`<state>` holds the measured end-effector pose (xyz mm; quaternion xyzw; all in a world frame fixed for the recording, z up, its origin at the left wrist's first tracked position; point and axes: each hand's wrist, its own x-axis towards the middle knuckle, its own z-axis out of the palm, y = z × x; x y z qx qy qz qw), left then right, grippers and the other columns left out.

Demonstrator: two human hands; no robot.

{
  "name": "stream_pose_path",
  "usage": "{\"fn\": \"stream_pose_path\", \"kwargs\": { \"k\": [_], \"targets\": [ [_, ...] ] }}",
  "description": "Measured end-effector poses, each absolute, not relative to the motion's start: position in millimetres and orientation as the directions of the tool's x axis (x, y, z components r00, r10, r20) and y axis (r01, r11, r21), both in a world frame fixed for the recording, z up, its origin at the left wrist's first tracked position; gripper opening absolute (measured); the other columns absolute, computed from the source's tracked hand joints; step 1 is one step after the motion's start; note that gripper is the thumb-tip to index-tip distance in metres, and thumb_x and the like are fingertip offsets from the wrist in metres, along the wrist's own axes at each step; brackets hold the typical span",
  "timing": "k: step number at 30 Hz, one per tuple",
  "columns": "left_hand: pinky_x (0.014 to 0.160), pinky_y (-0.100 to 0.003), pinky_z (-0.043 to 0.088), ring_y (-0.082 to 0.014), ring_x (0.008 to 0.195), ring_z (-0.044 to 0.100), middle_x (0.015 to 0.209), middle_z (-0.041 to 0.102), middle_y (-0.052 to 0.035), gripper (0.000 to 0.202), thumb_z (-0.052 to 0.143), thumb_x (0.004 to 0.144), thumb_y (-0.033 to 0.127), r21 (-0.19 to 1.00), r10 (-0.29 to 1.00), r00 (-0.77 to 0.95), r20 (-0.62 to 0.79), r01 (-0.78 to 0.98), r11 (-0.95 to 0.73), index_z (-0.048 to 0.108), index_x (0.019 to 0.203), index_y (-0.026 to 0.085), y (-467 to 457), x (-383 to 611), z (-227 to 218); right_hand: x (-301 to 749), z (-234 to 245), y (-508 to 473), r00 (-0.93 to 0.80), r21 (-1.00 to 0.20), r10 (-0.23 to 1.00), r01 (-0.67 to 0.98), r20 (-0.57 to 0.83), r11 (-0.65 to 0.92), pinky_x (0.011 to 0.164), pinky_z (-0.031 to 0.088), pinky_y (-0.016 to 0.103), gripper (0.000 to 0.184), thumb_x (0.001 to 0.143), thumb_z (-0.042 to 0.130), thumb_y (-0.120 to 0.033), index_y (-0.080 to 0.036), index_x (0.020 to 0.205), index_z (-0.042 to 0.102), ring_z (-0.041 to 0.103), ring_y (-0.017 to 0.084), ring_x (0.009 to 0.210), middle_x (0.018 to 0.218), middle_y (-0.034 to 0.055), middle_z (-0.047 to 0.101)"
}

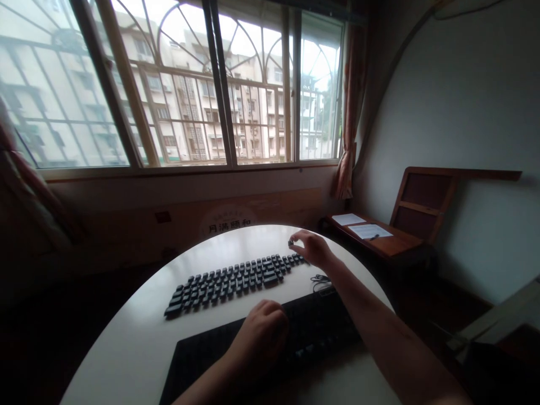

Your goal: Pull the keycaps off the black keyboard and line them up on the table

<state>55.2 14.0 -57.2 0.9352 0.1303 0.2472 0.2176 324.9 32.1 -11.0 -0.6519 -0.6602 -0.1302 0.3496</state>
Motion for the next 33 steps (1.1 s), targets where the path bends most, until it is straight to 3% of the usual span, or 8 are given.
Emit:
{"fn": "stream_pose_path", "kwargs": {
  "k": [5, 14, 25, 33],
  "targets": [
    [0.09, -0.038, 0.046, -0.0236, 0.096, 0.057, 0.098, 0.066, -0.0053, 0.007, 0.063, 0.08, 0.013, 0.457, 0.357, 0.883, 0.305, 0.193, -0.868, 0.063, 0.081, 0.019, 13, 56, -62, 317, -62, 41, 0.031, -0.281, 0.878, 0.952, 0.477, 0.119, 0.072, 0.047, 0.027, 0.014, 0.08, 0.075, -0.019, -0.022, 0.094, 0.072, 0.065, 0.017, 0.077, 0.089, 0.0017, 0.07],
    [0.092, -0.039, 0.046, -0.0229, 0.097, 0.057, 0.099, 0.066, -0.0044, 0.011, 0.06, 0.079, 0.009, 0.432, 0.342, 0.902, 0.266, 0.205, -0.878, 0.062, 0.081, 0.019, 13, 56, -58, 325, -72, 41, -0.026, -0.291, 0.951, 0.949, 0.309, 0.121, 0.076, 0.049, 0.029, 0.016, 0.079, 0.075, -0.022, -0.023, 0.095, 0.075, 0.067, 0.019, 0.085, 0.096, 0.0035, 0.072],
    [0.093, -0.041, 0.047, -0.0242, 0.099, 0.057, 0.102, 0.065, -0.0057, 0.012, 0.059, 0.08, 0.011, 0.416, 0.33, 0.914, 0.235, 0.213, -0.884, 0.065, 0.085, 0.02, 11, 55, -53, 320, -77, 43, -0.063, -0.3, 0.952, 0.941, 0.299, 0.157, 0.08, 0.049, 0.028, 0.024, 0.078, 0.074, -0.024, -0.023, 0.102, 0.075, 0.067, 0.019, 0.088, 0.098, 0.0028, 0.074],
    [0.095, -0.042, 0.047, -0.0246, 0.1, 0.057, 0.103, 0.066, -0.0056, 0.013, 0.059, 0.081, 0.011, 0.409, 0.316, 0.921, 0.226, 0.205, -0.889, 0.066, 0.086, 0.021, 11, 54, -51, 319, -76, 42, -0.05, -0.277, 0.953, 0.951, 0.298, 0.136, 0.075, 0.049, 0.028, 0.016, 0.078, 0.072, -0.024, -0.024, 0.094, 0.076, 0.068, 0.019, 0.083, 0.091, 0.0009, 0.074]
  ]
}}
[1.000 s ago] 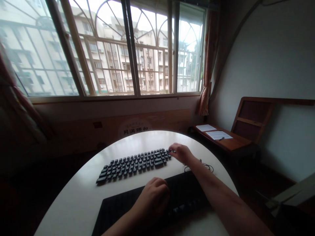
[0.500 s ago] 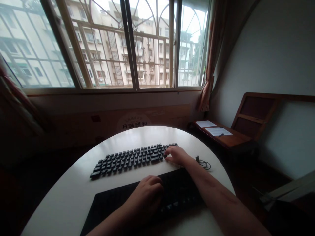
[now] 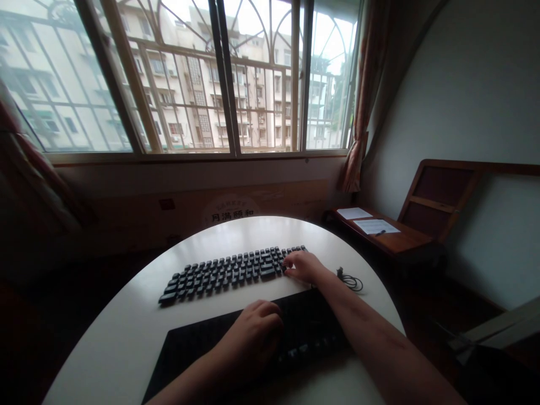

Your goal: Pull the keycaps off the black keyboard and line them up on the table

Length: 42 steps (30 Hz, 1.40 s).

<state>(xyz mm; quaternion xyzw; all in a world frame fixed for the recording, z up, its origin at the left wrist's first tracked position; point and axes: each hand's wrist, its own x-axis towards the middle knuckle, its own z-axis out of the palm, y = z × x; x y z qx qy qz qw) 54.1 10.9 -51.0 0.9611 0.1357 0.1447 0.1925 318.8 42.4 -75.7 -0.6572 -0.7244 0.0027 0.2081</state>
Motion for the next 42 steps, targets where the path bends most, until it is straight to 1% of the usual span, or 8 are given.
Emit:
{"fn": "stream_pose_path", "kwargs": {
  "k": [19, 24, 27, 30, 32, 36, 39, 42],
  "targets": [
    [0.093, -0.041, 0.047, -0.0243, 0.1, 0.057, 0.104, 0.066, -0.0052, 0.012, 0.061, 0.08, 0.011, 0.404, 0.312, 0.924, 0.22, 0.205, -0.891, 0.066, 0.086, 0.021, 12, 54, -52, 314, -73, 42, -0.042, -0.23, 0.933, 0.964, 0.357, 0.132, 0.075, 0.049, 0.027, 0.02, 0.08, 0.071, -0.023, -0.025, 0.1, 0.076, 0.068, 0.019, 0.082, 0.091, 0.0022, 0.074],
    [0.091, -0.039, 0.048, -0.0234, 0.097, 0.058, 0.101, 0.066, -0.0052, 0.01, 0.06, 0.082, 0.012, 0.388, 0.304, 0.923, 0.235, 0.198, -0.9, 0.066, 0.085, 0.02, 13, 55, -55, 303, -45, 30, -0.068, -0.209, 0.893, 0.962, 0.444, 0.177, 0.079, 0.048, 0.026, 0.02, 0.096, 0.054, -0.026, -0.023, 0.1, 0.074, 0.066, 0.017, 0.085, 0.098, 0.0053, 0.072],
    [0.089, -0.037, 0.048, -0.0225, 0.095, 0.058, 0.099, 0.067, -0.0055, 0.011, 0.059, 0.082, 0.012, 0.378, 0.299, 0.921, 0.249, 0.192, -0.906, 0.066, 0.083, 0.02, 14, 55, -56, 299, -12, 15, -0.03, -0.238, 0.812, 0.949, 0.583, 0.206, 0.082, 0.048, 0.028, 0.026, 0.1, 0.047, -0.028, -0.021, 0.103, 0.072, 0.066, 0.019, 0.09, 0.102, 0.0071, 0.071],
    [0.089, -0.037, 0.048, -0.0222, 0.095, 0.058, 0.099, 0.067, -0.0054, 0.012, 0.06, 0.081, 0.011, 0.381, 0.294, 0.923, 0.25, 0.185, -0.906, 0.067, 0.083, 0.02, 14, 56, -57, 296, 24, -15, 0.048, -0.301, 0.69, 0.92, 0.722, 0.252, 0.087, 0.048, 0.032, 0.04, 0.104, 0.036, -0.038, -0.019, 0.104, 0.072, 0.065, 0.022, 0.094, 0.102, 0.0092, 0.069],
    [0.09, -0.037, 0.047, -0.0226, 0.097, 0.058, 0.1, 0.067, -0.0053, 0.013, 0.061, 0.08, 0.011, 0.386, 0.292, 0.924, 0.249, 0.182, -0.904, 0.067, 0.086, 0.021, 14, 56, -56, 293, 41, -42, 0.079, -0.327, 0.666, 0.91, 0.742, 0.256, 0.088, 0.048, 0.035, 0.055, 0.105, 0.026, -0.048, -0.021, 0.104, 0.073, 0.064, 0.024, 0.094, 0.094, 0.0086, 0.068],
    [0.091, -0.038, 0.047, -0.0231, 0.098, 0.058, 0.101, 0.067, -0.0053, 0.015, 0.059, 0.081, 0.009, 0.386, 0.287, 0.923, 0.257, 0.174, -0.906, 0.067, 0.086, 0.02, 15, 56, -55, 281, 42, -92, 0.265, -0.611, 0.766, 0.766, 0.586, 0.202, 0.053, 0.045, 0.027, 0.072, 0.102, 0.013, -0.06, -0.02, 0.103, 0.073, 0.056, 0.015, 0.051, 0.059, 0.0022, 0.056],
    [0.09, -0.039, 0.047, -0.0235, 0.097, 0.058, 0.1, 0.067, -0.0061, 0.015, 0.056, 0.083, 0.01, 0.372, 0.267, 0.926, 0.267, 0.156, -0.915, 0.067, 0.085, 0.02, 17, 56, -55, 278, 15, -114, 0.215, -0.732, 0.895, 0.663, 0.39, 0.159, 0.05, 0.045, 0.024, 0.05, 0.1, 0.039, -0.059, -0.021, 0.109, 0.07, 0.058, 0.014, 0.052, 0.061, 0.0002, 0.06],
    [0.091, -0.039, 0.048, -0.024, 0.097, 0.059, 0.1, 0.068, -0.0064, 0.016, 0.056, 0.082, 0.01, 0.367, 0.251, 0.929, 0.273, 0.14, -0.919, 0.068, 0.086, 0.021, 19, 57, -56, 287, -24, -127, 0.269, -0.812, 0.921, 0.578, 0.281, 0.079, 0.051, 0.048, 0.023, 0.039, 0.092, 0.058, -0.055, -0.021, 0.107, 0.069, 0.06, 0.015, 0.058, 0.074, 0.0023, 0.065]
  ]
}}
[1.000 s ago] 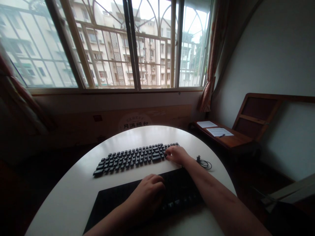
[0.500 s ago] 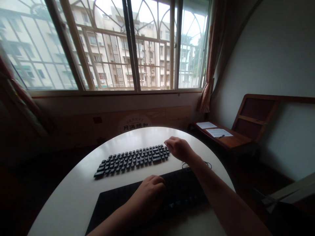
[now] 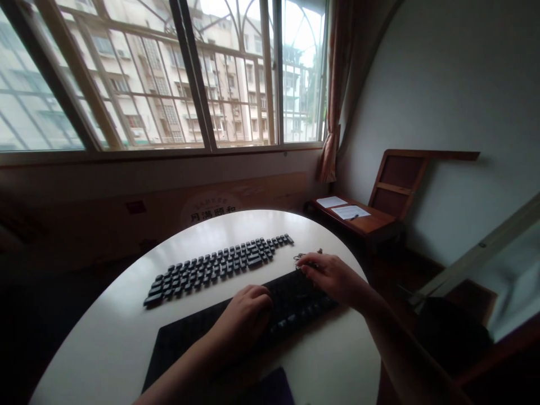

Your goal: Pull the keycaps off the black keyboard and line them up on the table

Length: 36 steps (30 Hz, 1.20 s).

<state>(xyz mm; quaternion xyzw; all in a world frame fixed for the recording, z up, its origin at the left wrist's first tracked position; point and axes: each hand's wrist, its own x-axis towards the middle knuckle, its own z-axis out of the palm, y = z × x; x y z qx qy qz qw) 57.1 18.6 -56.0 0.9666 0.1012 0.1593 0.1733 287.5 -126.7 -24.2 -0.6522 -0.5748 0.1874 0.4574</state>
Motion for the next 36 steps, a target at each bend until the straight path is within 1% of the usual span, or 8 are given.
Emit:
{"fn": "stream_pose_path", "kwargs": {
  "k": [3, 5, 7, 8, 12, 20, 27, 36],
  "targets": [
    [0.091, -0.039, 0.048, -0.0249, 0.099, 0.06, 0.101, 0.068, -0.007, 0.016, 0.058, 0.079, 0.009, 0.376, 0.243, 0.929, 0.278, 0.128, -0.918, 0.068, 0.086, 0.02, 20, 58, -56, 305, -60, -135, 0.446, -0.909, 0.864, 0.416, 0.233, 0.031, 0.042, 0.042, 0.022, 0.042, 0.09, 0.056, -0.058, -0.019, 0.104, 0.067, 0.051, 0.012, 0.048, 0.065, -0.0011, 0.056],
    [0.091, -0.04, 0.049, -0.0253, 0.099, 0.06, 0.1, 0.068, -0.0074, 0.016, 0.058, 0.079, 0.01, 0.379, 0.243, 0.928, 0.284, 0.124, -0.917, 0.068, 0.086, 0.02, 20, 58, -56, 314, -77, -138, 0.543, -0.947, 0.814, 0.321, 0.204, 0.023, 0.037, 0.033, 0.02, 0.044, 0.091, 0.051, -0.06, -0.018, 0.093, 0.064, 0.04, 0.01, 0.041, 0.056, -0.005, 0.044],
    [0.091, -0.04, 0.049, -0.0252, 0.098, 0.06, 0.099, 0.069, -0.0076, 0.016, 0.058, 0.08, 0.01, 0.378, 0.242, 0.925, 0.291, 0.121, -0.918, 0.069, 0.086, 0.02, 19, 58, -56, 319, -89, -137, 0.608, -0.948, 0.764, 0.319, 0.215, 0.014, 0.037, 0.026, 0.02, 0.042, 0.091, 0.048, -0.059, -0.019, 0.083, 0.059, 0.033, 0.009, 0.04, 0.052, -0.0069, 0.035],
    [0.09, -0.04, 0.049, -0.0251, 0.098, 0.06, 0.099, 0.069, -0.0076, 0.016, 0.057, 0.08, 0.01, 0.377, 0.242, 0.925, 0.293, 0.121, -0.918, 0.069, 0.086, 0.02, 19, 58, -55, 320, -93, -136, 0.622, -0.938, 0.747, 0.346, 0.237, 0.009, 0.039, 0.026, 0.021, 0.041, 0.091, 0.048, -0.057, -0.019, 0.08, 0.057, 0.033, 0.01, 0.042, 0.052, -0.0067, 0.034],
    [0.089, -0.039, 0.049, -0.0247, 0.096, 0.06, 0.098, 0.069, -0.0076, 0.017, 0.056, 0.081, 0.01, 0.381, 0.242, 0.925, 0.294, 0.119, -0.917, 0.069, 0.085, 0.02, 19, 58, -54, 322, -101, -128, 0.601, -0.893, 0.739, 0.449, 0.304, 0.002, 0.048, 0.033, 0.023, 0.037, 0.092, 0.044, -0.05, -0.02, 0.073, 0.052, 0.04, 0.013, 0.051, 0.058, -0.0034, 0.04],
    [0.091, -0.04, 0.048, -0.0252, 0.099, 0.059, 0.102, 0.068, -0.0069, 0.017, 0.059, 0.079, 0.008, 0.392, 0.248, 0.932, 0.266, 0.13, -0.911, 0.068, 0.087, 0.02, 19, 57, -50, 325, -103, -128, 0.644, -0.876, 0.701, 0.479, 0.307, -0.057, 0.049, 0.032, 0.025, 0.038, 0.095, 0.038, -0.049, -0.021, 0.073, 0.049, 0.041, 0.014, 0.052, 0.058, -0.0031, 0.042],
    [0.091, -0.04, 0.048, -0.0248, 0.097, 0.06, 0.1, 0.068, -0.0074, 0.016, 0.058, 0.081, 0.007, 0.381, 0.235, 0.934, 0.27, 0.12, -0.917, 0.068, 0.087, 0.019, 20, 59, -51, 319, -96, -129, 0.596, -0.802, 0.706, 0.593, 0.382, -0.066, 0.06, 0.037, 0.027, 0.038, 0.097, 0.038, -0.046, -0.02, 0.073, 0.051, 0.047, 0.016, 0.06, 0.063, -0.0011, 0.049],
    [0.09, -0.041, 0.049, -0.0256, 0.096, 0.06, 0.099, 0.068, -0.0075, 0.016, 0.058, 0.08, 0.007, 0.382, 0.238, 0.931, 0.275, 0.122, -0.916, 0.067, 0.085, 0.019, 21, 59, -53, 321, -91, -127, 0.528, -0.78, 0.765, 0.624, 0.368, -0.055, 0.06, 0.037, 0.027, 0.034, 0.095, 0.038, -0.043, -0.021, 0.071, 0.048, 0.048, 0.016, 0.058, 0.061, -0.0017, 0.049]
  ]
}}
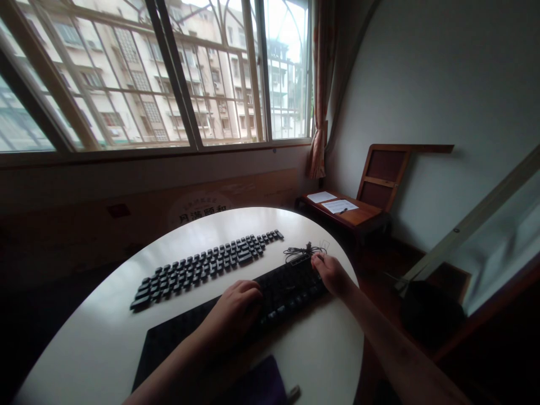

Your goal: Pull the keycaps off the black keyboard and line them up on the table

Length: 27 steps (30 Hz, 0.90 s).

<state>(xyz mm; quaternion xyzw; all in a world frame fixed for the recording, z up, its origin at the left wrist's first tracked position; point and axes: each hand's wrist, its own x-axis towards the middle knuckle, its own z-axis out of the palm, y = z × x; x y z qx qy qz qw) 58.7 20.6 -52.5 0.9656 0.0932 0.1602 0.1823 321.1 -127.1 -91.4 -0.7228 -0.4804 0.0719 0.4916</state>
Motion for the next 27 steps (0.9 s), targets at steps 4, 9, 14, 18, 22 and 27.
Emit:
{"fn": "stream_pose_path", "kwargs": {
  "k": [4, 9, 14, 18, 22, 27],
  "targets": [
    [0.091, -0.041, 0.048, -0.0256, 0.098, 0.06, 0.1, 0.068, -0.0078, 0.016, 0.057, 0.081, 0.009, 0.388, 0.234, 0.932, 0.276, 0.114, -0.914, 0.067, 0.086, 0.019, 20, 59, -52, 312, -89, -132, 0.5, -0.749, 0.784, 0.658, 0.367, -0.069, 0.059, 0.037, 0.027, 0.033, 0.097, 0.039, -0.041, -0.021, 0.073, 0.049, 0.049, 0.016, 0.057, 0.061, -0.0016, 0.051],
    [0.092, -0.042, 0.048, -0.0258, 0.099, 0.06, 0.102, 0.068, -0.0077, 0.017, 0.057, 0.08, 0.008, 0.395, 0.23, 0.934, 0.274, 0.109, -0.912, 0.067, 0.088, 0.019, 21, 60, -53, 304, -93, -142, 0.455, -0.689, 0.793, 0.722, 0.406, -0.061, 0.059, 0.035, 0.028, 0.031, 0.1, 0.036, -0.039, -0.021, 0.079, 0.051, 0.048, 0.016, 0.055, 0.059, -0.0024, 0.048],
    [0.092, -0.042, 0.048, -0.0261, 0.1, 0.059, 0.103, 0.068, -0.0078, 0.016, 0.057, 0.081, 0.009, 0.402, 0.228, 0.934, 0.276, 0.104, -0.91, 0.067, 0.087, 0.019, 22, 60, -53, 306, -98, -144, 0.467, -0.712, 0.778, 0.701, 0.42, -0.036, 0.059, 0.035, 0.028, 0.031, 0.1, 0.037, -0.04, -0.021, 0.08, 0.051, 0.046, 0.016, 0.055, 0.059, -0.0027, 0.046],
    [0.092, -0.041, 0.048, -0.0254, 0.099, 0.06, 0.102, 0.068, -0.0077, 0.016, 0.056, 0.081, 0.009, 0.405, 0.223, 0.934, 0.281, 0.095, -0.909, 0.067, 0.087, 0.02, 21, 59, -52, 308, -100, -140, 0.533, -0.778, 0.711, 0.627, 0.459, 0.033, 0.059, 0.037, 0.027, 0.036, 0.099, 0.036, -0.041, -0.021, 0.072, 0.047, 0.046, 0.016, 0.059, 0.062, -0.0014, 0.047],
    [0.092, -0.041, 0.048, -0.0249, 0.099, 0.06, 0.102, 0.068, -0.0077, 0.016, 0.056, 0.081, 0.01, 0.402, 0.222, 0.932, 0.286, 0.093, -0.911, 0.067, 0.087, 0.02, 21, 59, -52, 310, -103, -138, 0.561, -0.791, 0.684, 0.611, 0.466, 0.038, 0.056, 0.034, 0.026, 0.036, 0.099, 0.037, -0.041, -0.02, 0.071, 0.047, 0.042, 0.014, 0.057, 0.061, -0.002, 0.045],
    [0.092, -0.041, 0.048, -0.025, 0.098, 0.059, 0.102, 0.068, -0.008, 0.017, 0.056, 0.08, 0.01, 0.397, 0.229, 0.933, 0.276, 0.106, -0.912, 0.067, 0.087, 0.02, 21, 59, -52, 310, -106, -138, 0.594, -0.811, 0.657, 0.583, 0.464, 0.046, 0.054, 0.032, 0.025, 0.036, 0.098, 0.039, -0.042, -0.02, 0.071, 0.047, 0.04, 0.014, 0.056, 0.06, -0.0025, 0.044]
  ]
}}
